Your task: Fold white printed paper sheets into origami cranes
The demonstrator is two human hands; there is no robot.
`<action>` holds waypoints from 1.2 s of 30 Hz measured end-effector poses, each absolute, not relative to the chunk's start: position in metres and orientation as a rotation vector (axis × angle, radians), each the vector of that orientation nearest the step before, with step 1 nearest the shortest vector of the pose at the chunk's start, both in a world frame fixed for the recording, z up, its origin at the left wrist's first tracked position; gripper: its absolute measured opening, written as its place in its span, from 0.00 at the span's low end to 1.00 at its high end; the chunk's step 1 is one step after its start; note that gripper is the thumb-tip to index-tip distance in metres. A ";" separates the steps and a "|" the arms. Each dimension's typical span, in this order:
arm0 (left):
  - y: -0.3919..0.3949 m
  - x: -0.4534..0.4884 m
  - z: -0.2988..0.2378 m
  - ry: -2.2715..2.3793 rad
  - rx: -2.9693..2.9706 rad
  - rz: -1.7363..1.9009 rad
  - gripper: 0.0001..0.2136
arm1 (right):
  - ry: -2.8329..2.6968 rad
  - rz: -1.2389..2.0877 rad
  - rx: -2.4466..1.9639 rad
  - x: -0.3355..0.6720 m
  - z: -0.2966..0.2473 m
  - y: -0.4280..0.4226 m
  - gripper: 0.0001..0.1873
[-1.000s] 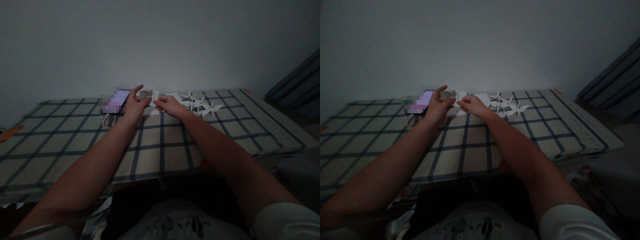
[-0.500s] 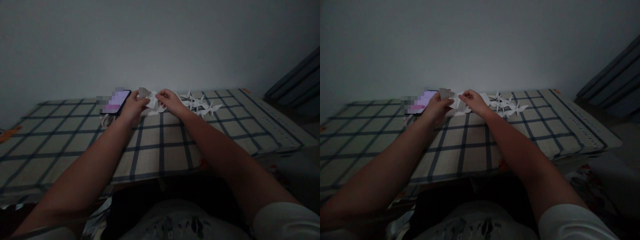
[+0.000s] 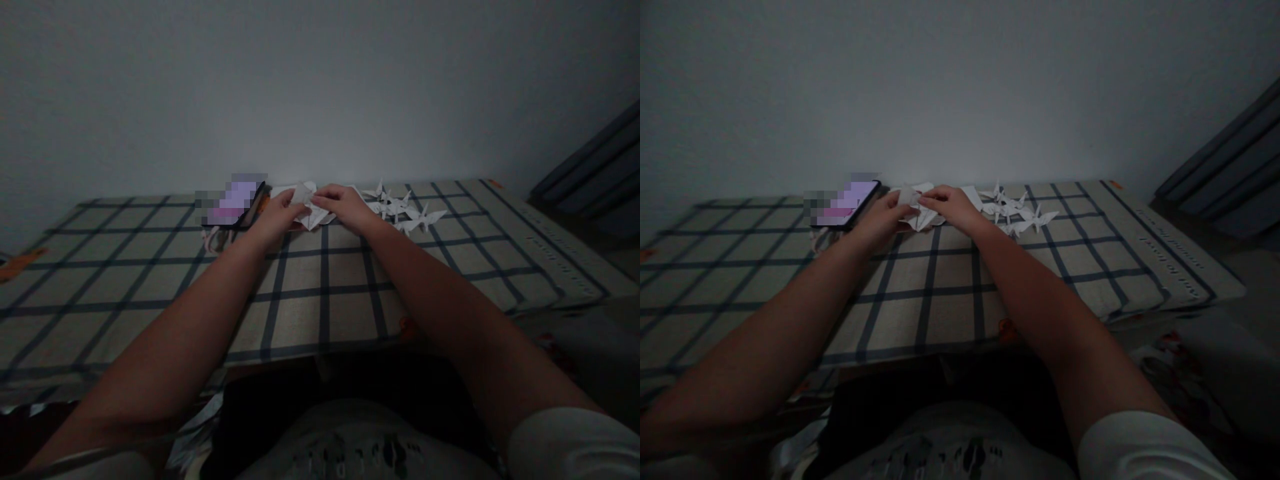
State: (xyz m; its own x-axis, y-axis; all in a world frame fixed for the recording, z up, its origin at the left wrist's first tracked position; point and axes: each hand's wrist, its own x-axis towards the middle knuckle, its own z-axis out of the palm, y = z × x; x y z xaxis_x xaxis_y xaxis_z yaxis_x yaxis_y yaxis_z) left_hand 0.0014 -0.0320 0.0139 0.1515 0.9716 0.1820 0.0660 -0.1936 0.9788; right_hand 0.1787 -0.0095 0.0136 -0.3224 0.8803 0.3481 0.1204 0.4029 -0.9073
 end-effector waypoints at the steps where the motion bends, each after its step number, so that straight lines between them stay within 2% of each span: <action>1: -0.032 0.001 0.014 1.094 1.512 1.208 0.18 | -1.703 1.028 -0.883 0.178 0.013 -0.009 0.12; 8: -0.023 -0.006 0.011 1.148 1.705 1.504 0.15 | -1.678 1.047 -0.887 0.178 0.011 -0.007 0.13; 36: -0.031 -0.003 0.016 1.249 1.647 1.491 0.15 | -1.800 1.044 -0.859 0.174 0.014 -0.012 0.10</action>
